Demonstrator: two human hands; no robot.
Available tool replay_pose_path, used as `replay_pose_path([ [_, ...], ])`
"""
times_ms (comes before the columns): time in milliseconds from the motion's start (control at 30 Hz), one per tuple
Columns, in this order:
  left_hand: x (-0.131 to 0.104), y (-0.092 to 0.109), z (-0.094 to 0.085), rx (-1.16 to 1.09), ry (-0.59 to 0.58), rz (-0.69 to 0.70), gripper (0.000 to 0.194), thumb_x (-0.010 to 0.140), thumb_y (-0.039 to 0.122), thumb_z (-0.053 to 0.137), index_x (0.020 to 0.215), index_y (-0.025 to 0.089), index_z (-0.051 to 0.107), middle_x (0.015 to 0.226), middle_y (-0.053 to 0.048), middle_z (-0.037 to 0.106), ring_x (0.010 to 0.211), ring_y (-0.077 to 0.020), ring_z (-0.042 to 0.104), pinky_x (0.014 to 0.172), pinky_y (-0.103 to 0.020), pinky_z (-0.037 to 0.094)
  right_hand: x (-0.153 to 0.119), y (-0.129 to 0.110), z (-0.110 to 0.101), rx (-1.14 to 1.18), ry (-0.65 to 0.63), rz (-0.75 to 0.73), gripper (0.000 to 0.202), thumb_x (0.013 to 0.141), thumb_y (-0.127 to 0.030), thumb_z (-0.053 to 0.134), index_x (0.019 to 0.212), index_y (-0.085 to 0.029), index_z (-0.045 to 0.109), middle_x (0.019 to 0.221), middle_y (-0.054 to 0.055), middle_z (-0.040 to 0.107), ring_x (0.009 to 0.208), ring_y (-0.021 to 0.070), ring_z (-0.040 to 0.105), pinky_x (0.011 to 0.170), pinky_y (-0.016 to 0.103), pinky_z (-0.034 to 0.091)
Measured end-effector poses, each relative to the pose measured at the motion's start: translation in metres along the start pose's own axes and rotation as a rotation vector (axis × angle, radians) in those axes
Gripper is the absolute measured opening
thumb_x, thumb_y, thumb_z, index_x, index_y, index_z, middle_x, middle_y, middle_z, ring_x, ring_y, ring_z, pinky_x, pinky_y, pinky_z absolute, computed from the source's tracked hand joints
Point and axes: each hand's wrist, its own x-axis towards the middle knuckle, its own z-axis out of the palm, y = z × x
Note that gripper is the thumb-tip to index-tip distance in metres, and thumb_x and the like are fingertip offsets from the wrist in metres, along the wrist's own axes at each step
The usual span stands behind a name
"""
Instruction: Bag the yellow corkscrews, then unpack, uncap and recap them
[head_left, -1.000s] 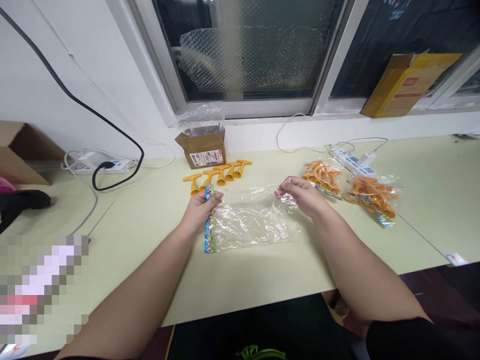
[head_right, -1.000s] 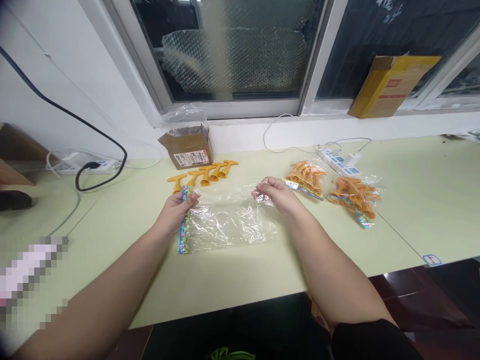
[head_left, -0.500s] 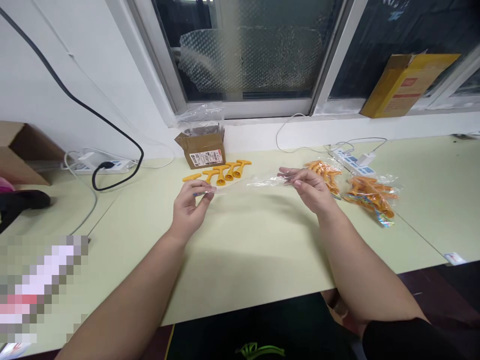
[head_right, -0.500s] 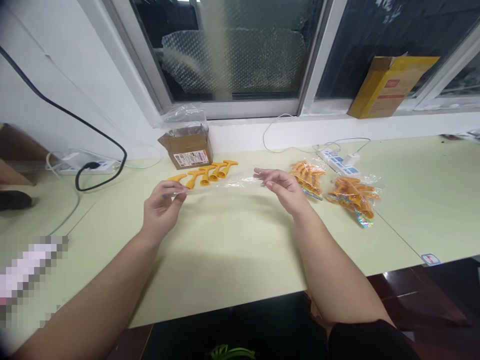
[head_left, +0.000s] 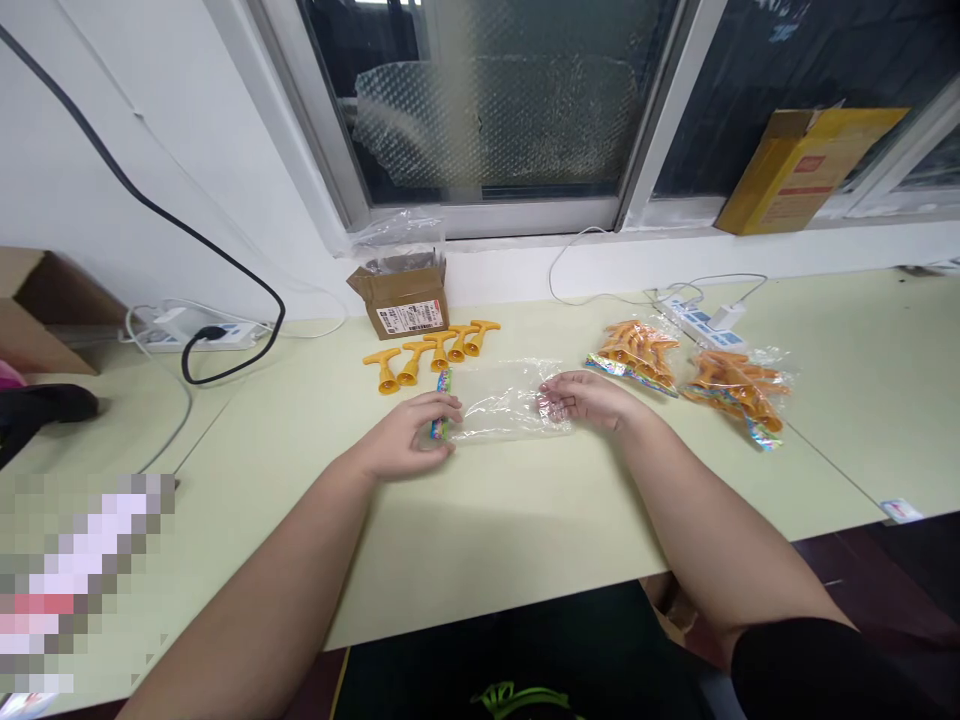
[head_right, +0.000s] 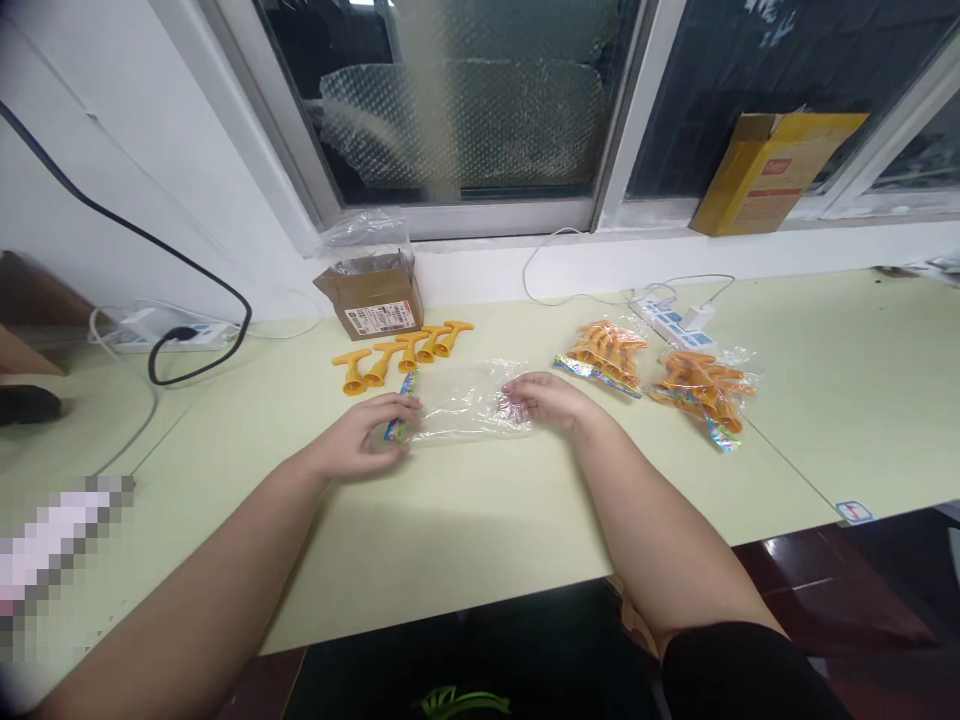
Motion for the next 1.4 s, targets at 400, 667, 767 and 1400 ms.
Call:
replay_pose_path([
  [400, 0.007, -0.005, 0.006, 0.097, -0.091, -0.090, 0.034, 0.100, 0.043, 0.052, 0.081, 0.025, 0.075, 0.082, -0.007, 0.071, 0.085, -0.0241, 0.067, 0.088, -0.038, 0.051, -0.008, -0.009, -0.003, 0.067, -0.138, 0.105, 0.028, 0.079, -0.038, 0.083, 0.086, -0.020, 0.063, 0.084, 0.010, 0.080, 0.079, 0.0230, 0.079, 0.079, 0.037, 0.065],
  [667, 0.009, 0.011, 0.027, 0.121, -0.021, -0.100, 0.050, 0.101, 0.049, 0.051, 0.145, 0.026, 0.059, 0.157, -0.012, 0.050, 0.148, -0.0325, 0.042, 0.121, -0.052, 0.034, -0.013, -0.002, 0.008, -0.060, -0.593, 0.025, 0.046, 0.078, -0.037, 0.084, 0.118, -0.017, 0.071, 0.129, 0.017, 0.073, 0.107, 0.0269, 0.076, 0.073, 0.032, 0.063],
  [767, 0.009, 0.012, 0.033, 0.125, -0.150, -0.138, 0.055, 0.105, 0.051, 0.042, 0.155, 0.030, 0.049, 0.170, -0.008, 0.032, 0.158, -0.0318, 0.025, 0.128, -0.056, 0.018, -0.009, 0.004, 0.021, -0.159, -0.609, -0.094, 0.035, 0.081, -0.038, 0.081, 0.110, -0.018, 0.077, 0.132, 0.014, 0.073, 0.117, 0.0265, 0.073, 0.096, 0.040, 0.059],
  [1400, 0.012, -0.002, 0.036, 0.125, -0.187, -0.104, 0.054, 0.109, 0.051, 0.032, 0.162, 0.041, 0.034, 0.171, 0.001, 0.026, 0.160, -0.0255, 0.022, 0.131, -0.051, 0.013, 0.001, 0.043, 0.082, -1.245, -0.303, -0.614, 0.098, 0.092, -0.071, 0.057, 0.166, -0.016, 0.026, 0.171, 0.019, 0.024, 0.159, 0.0346, 0.023, 0.130, 0.056, 0.016],
])
